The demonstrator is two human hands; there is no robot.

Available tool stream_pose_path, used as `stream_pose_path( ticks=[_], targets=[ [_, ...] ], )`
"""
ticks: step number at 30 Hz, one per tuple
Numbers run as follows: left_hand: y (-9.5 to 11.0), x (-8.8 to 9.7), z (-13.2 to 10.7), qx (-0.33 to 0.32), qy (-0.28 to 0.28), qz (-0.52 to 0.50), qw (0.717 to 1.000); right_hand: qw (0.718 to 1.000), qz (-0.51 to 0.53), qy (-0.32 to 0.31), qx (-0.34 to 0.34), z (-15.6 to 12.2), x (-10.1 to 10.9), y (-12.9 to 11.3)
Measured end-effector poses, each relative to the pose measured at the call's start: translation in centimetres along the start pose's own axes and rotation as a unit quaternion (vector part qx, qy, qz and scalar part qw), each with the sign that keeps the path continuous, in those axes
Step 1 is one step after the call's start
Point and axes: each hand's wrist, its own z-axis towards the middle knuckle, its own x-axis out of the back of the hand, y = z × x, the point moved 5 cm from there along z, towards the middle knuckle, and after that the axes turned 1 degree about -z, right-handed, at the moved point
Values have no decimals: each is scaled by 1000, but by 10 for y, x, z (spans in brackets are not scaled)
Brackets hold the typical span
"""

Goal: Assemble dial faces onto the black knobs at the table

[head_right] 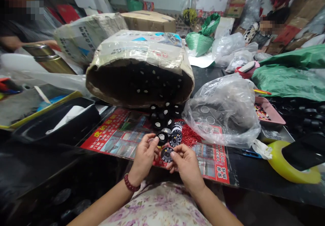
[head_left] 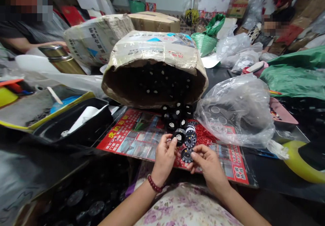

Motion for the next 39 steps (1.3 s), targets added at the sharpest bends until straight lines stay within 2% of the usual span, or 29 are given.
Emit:
stream_pose_path(
  ticks=[3,8,11,15,22,24,26,28,30,32,36,39],
  targets=[
    [-8,-11,-10,78,-90,-98,988,995,-62,52,66,4,15,-13],
    [-10,-23,-19,99,-162,-134,973,977,-175,42,118,10,18,-31],
    [-9,-27,-21,104,-179,-155,966,974,-193,53,109,14,16,-30],
    [-9,-31,-25,106,-193,-208,953,991,-107,72,46,16,13,-17],
    [-11,-46,-33,101,-191,-296,930,985,-125,83,83,12,10,-24],
    [-8,-47,-33,96,-192,-314,925,968,-196,88,129,9,9,-32],
    [-6,-45,-30,97,-192,-312,926,930,-298,94,193,4,8,-41],
    [-6,-40,-26,109,-192,-279,935,890,-377,91,241,0,5,-47],
    [-6,-35,-21,123,-193,-224,947,872,-405,80,263,-2,2,-48],
    [-6,-32,-18,123,-198,-181,955,878,-397,75,257,-1,2,-47],
    [-6,-32,-18,107,-185,-165,963,922,-315,92,208,3,6,-42],
    [-5,-33,-19,77,-185,-135,970,934,-289,92,190,5,9,-41]
  ],
)
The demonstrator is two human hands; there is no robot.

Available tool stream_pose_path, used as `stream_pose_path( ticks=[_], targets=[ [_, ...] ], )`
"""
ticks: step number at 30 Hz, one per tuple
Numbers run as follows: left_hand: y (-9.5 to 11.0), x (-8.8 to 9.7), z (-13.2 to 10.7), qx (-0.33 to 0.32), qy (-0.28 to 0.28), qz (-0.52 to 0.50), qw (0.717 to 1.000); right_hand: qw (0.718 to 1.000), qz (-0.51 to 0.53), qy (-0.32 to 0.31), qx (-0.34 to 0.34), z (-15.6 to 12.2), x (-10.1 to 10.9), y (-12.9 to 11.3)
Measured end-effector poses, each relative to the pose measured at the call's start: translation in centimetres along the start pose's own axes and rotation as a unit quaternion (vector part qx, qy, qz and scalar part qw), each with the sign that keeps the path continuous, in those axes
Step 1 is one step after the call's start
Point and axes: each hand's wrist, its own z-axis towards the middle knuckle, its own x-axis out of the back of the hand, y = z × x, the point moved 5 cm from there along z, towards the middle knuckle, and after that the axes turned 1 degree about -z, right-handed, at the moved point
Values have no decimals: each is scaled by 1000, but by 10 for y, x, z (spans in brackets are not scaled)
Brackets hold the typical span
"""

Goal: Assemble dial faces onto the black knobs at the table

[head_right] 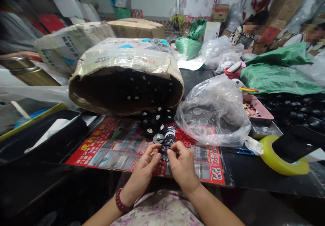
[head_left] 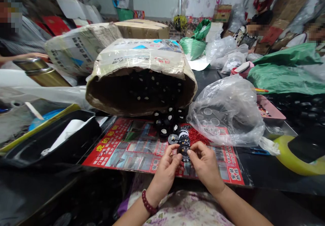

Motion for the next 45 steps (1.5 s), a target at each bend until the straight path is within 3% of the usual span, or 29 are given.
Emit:
stream_pose_path(
  ticks=[5,8,10,12,15,18,22,25,29,34,40,45],
  targets=[
    [6,-1,-2,-57,-6,78,995,995,71,-36,-65,1,-4,14],
    [8,-2,-4,-49,-10,60,997,980,158,-39,-113,0,-8,23],
    [7,-4,-5,-31,-17,29,999,977,180,-35,-110,-1,-8,24],
    [6,-5,-6,-19,-21,11,1000,988,137,-29,-64,-2,-5,17],
    [6,-3,-5,-14,-28,13,999,997,-29,-37,56,-5,2,-1],
    [4,0,-3,-1,-42,41,998,972,-162,-94,140,-8,1,-15],
    [1,3,-3,9,-52,80,995,941,-232,-180,167,-7,-3,-21],
    [-3,3,-5,24,-56,29,998,949,-199,-193,150,-3,-3,-22],
    [-5,1,-6,38,-60,-37,997,980,-114,-134,96,0,1,-20],
    [0,-1,-6,15,-39,21,999,985,-90,-119,87,-5,-3,-17],
    [5,-3,-7,-5,-20,16,1000,999,17,-44,3,-6,-3,-2],
    [3,0,-8,-26,-16,42,999,996,17,-87,-27,-2,-4,7]
  ],
)
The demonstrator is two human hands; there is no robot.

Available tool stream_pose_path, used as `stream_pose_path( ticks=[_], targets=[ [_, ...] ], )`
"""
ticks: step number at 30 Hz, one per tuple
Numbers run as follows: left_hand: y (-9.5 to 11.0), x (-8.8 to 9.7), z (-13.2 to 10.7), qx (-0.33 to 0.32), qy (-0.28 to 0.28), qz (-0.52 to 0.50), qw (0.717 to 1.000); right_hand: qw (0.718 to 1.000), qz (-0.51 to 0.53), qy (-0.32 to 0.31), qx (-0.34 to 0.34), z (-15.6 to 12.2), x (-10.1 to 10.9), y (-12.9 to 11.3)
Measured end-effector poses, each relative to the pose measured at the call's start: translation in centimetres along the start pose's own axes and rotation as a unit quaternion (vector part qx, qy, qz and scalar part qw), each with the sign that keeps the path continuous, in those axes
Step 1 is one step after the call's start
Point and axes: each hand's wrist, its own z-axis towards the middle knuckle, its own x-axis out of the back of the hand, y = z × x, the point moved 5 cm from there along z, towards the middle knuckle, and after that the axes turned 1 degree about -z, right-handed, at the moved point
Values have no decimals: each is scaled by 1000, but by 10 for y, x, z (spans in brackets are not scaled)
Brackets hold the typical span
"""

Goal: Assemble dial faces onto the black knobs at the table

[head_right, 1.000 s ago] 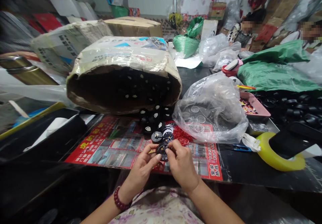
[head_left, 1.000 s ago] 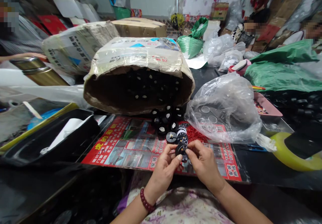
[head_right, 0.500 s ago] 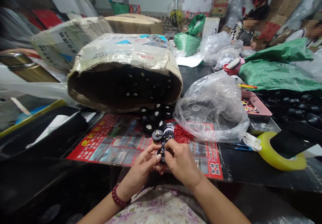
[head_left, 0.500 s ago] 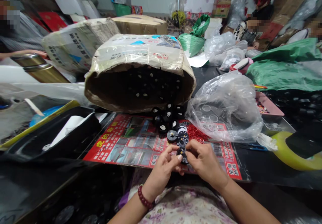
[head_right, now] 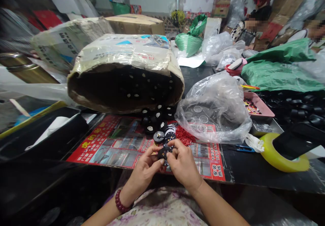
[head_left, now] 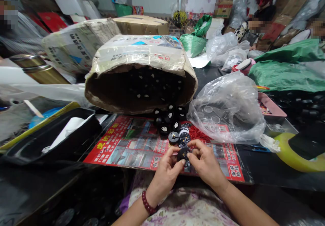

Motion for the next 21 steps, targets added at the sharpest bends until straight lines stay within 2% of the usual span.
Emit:
stream_pose_path(
  ticks=[3,5,7,9,11,13,14,16,18,21],
  targets=[
    [2,2,-3,-45,20,35,998,997,46,-45,-45,-1,-10,11],
    [3,2,-5,-63,19,63,996,992,93,-51,-65,-5,-20,18],
    [3,3,-4,-56,13,65,996,988,127,-50,-76,-10,-26,24],
    [4,10,1,-35,33,39,998,988,121,-62,-78,-13,-24,29],
    [5,20,8,-4,82,-12,997,996,50,-48,-52,-12,-5,33],
    [4,28,14,31,112,-76,990,997,-69,20,5,-8,28,34],
    [4,28,17,48,110,-108,987,990,-127,53,29,-5,44,35],
    [3,22,19,71,84,-152,982,972,-215,79,56,0,66,38],
    [0,15,18,83,66,-162,981,960,-265,63,68,5,69,40],
    [-5,12,15,73,84,-115,987,950,-296,18,99,7,49,35]
  ],
)
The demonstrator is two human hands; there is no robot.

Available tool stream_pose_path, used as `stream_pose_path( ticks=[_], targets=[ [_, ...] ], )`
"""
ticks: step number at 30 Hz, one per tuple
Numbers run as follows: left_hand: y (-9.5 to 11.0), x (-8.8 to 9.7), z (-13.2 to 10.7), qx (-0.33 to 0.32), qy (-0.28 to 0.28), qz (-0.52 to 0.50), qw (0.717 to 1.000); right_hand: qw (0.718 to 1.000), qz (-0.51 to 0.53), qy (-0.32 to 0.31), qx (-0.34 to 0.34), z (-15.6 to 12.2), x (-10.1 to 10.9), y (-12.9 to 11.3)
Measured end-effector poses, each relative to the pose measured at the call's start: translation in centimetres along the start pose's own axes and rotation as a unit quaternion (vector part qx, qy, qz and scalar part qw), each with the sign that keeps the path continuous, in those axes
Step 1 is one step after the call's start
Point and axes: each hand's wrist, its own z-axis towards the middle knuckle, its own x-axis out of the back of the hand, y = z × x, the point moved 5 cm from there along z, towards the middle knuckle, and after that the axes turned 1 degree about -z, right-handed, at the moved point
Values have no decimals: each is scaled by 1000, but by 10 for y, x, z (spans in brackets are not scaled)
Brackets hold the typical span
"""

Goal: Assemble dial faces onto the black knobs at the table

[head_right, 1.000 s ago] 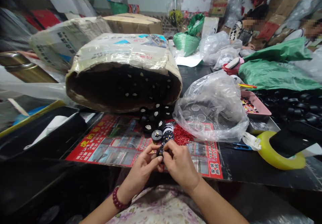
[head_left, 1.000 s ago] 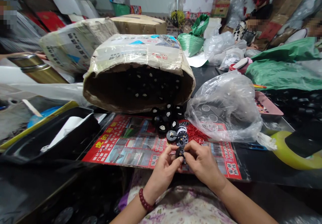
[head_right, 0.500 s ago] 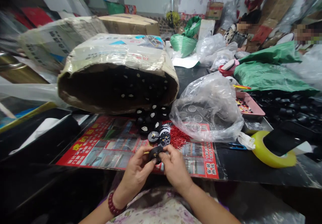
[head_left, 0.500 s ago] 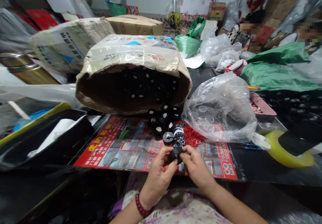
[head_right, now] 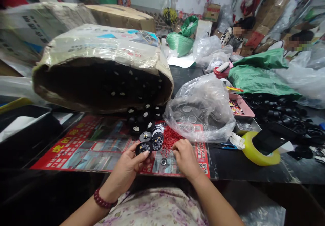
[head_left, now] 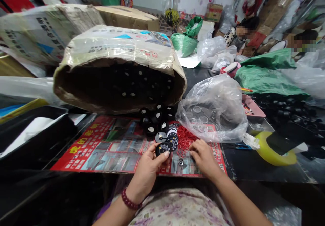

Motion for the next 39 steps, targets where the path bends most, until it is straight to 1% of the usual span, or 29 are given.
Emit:
stream_pose_path(
  ticks=[2,4,7,9,10,12,14,15,16,17,18,19,20,21,22,23,24,25,26,27,28,30,31,32,33,34,36,38,39],
  targets=[
    [-1,3,-2,-22,18,39,999,999,-12,-20,24,2,-13,-16],
    [0,7,-3,-31,25,61,997,998,-43,-28,32,4,-23,-29],
    [0,8,-5,-4,8,50,999,993,-111,-25,31,8,-33,-38],
    [1,6,-6,17,-11,18,1000,989,-143,-18,37,10,-34,-39],
    [2,5,-6,23,-18,0,1000,989,-143,-10,38,10,-33,-38],
    [3,5,-6,29,-23,-33,999,995,-93,8,27,10,-27,-34],
    [3,5,-6,36,-23,-61,997,999,34,24,-8,9,-20,-29],
    [2,6,-6,37,-23,-76,996,992,121,25,-35,8,-18,-28],
    [2,6,-6,34,-25,-91,995,974,217,20,-69,8,-18,-27],
    [2,5,-7,29,-31,-107,993,943,315,10,-107,7,-21,-28],
    [2,3,-8,22,-43,-123,991,902,407,-1,-144,5,-25,-31],
    [2,1,-10,16,-59,-137,989,855,488,-12,-176,4,-30,-35],
    [2,-1,-11,10,-78,-150,986,807,555,-21,-202,3,-36,-41],
    [2,-4,-13,7,-96,-159,983,765,604,-25,-222,1,-42,-47],
    [3,-6,-14,3,-108,-167,980,734,637,-25,-235,0,-46,-53],
    [3,-7,-15,-1,-112,-174,978,715,656,-22,-242,-2,-50,-57],
    [4,-7,-15,-8,-108,-180,978,708,662,-19,-245,-3,-53,-61],
    [5,-6,-15,-13,-99,-186,978,713,658,-17,-244,-5,-55,-63],
    [5,-4,-15,-18,-86,-190,978,726,645,-19,-236,-6,-56,-65],
    [6,-3,-14,-19,-73,-191,979,747,626,-23,-223,-8,-55,-66],
    [6,-2,-13,-17,-62,-189,980,775,597,-26,-204,-9,-52,-66],
    [5,0,-11,-12,-39,-170,985,849,504,-18,-157,-10,-42,-64],
    [5,0,-10,-11,-24,-154,988,886,445,-3,-130,-10,-36,-63],
    [4,0,-9,-8,-10,-133,991,918,384,17,-102,-9,-28,-63],
    [3,0,-8,-4,-1,-111,994,941,328,36,-75,-8,-22,-62],
    [2,-1,-8,0,3,-91,996,957,282,48,-48,-7,-17,-63],
    [-1,-5,-8,9,-11,-60,998,975,215,54,10,-5,-13,-67],
    [-4,-9,-8,10,-35,-47,998,983,168,48,57,-3,-14,-72],
    [-5,-10,-8,9,-43,-44,998,985,153,44,71,-2,-16,-73]
  ],
)
